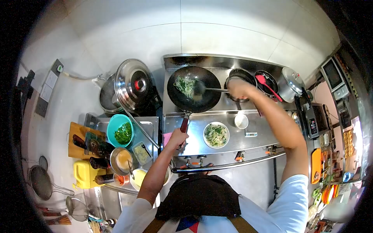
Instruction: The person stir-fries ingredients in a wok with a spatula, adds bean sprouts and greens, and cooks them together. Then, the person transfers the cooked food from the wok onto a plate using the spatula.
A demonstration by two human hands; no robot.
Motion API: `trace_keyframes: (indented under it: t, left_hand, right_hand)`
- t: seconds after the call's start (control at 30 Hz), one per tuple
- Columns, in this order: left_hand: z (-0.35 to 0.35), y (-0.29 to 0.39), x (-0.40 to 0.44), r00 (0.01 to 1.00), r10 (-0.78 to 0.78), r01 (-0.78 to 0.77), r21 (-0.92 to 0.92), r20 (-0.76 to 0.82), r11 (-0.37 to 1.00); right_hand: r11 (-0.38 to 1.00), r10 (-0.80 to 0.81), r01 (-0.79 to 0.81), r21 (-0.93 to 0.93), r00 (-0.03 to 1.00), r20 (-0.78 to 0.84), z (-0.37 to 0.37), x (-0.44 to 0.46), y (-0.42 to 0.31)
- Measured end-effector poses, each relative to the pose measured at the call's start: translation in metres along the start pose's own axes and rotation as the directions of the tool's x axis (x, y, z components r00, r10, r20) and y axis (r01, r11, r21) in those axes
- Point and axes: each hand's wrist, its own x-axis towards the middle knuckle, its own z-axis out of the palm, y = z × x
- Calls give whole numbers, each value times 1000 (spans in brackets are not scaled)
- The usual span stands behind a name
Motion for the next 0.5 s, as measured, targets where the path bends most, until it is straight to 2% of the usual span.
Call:
trace_keyframes:
  t: [0.03, 0.1, 0.2, 0.23, 0.3, 0.37, 0.43, 0.5]
  left_hand:
    - [0, 0, 0, 1000, -10, 10, -3, -1, 1000]
    - [-1, 0, 2, 1000, -26, 26, -2, -2, 1000]
    - [-3, 7, -1, 999, -33, 34, -28, 27, 999]
    - [-4, 10, -2, 999, -33, 34, -16, 20, 999]
    - [-5, 17, -7, 999, -32, 32, 7, 9, 999]
    - [-6, 32, -14, 998, -67, 67, 90, -10, 994]
    - [-8, 41, -21, 996, -93, 94, 140, -16, 986]
    - [-14, 45, -24, 994, -108, 107, 150, -5, 983]
  right_hand:
    - [995, 33, -34, 97, 999, 18, -13, -4, 8]
    - [990, 94, -99, 100, 994, 48, -26, 4, 28]
    - [982, 100, -108, 158, 994, 53, -24, 29, 45]
    - [976, 117, -112, 188, 993, -18, -14, 37, 41]
    - [986, 74, -64, 154, 996, -59, 10, 70, 36]
    - [990, 65, -41, 135, 981, -180, 19, 61, -4]
    - [971, -180, 98, -217, 897, -403, 34, 58, -25]
    - [946, -187, 80, -314, 927, -326, 24, 40, -45]
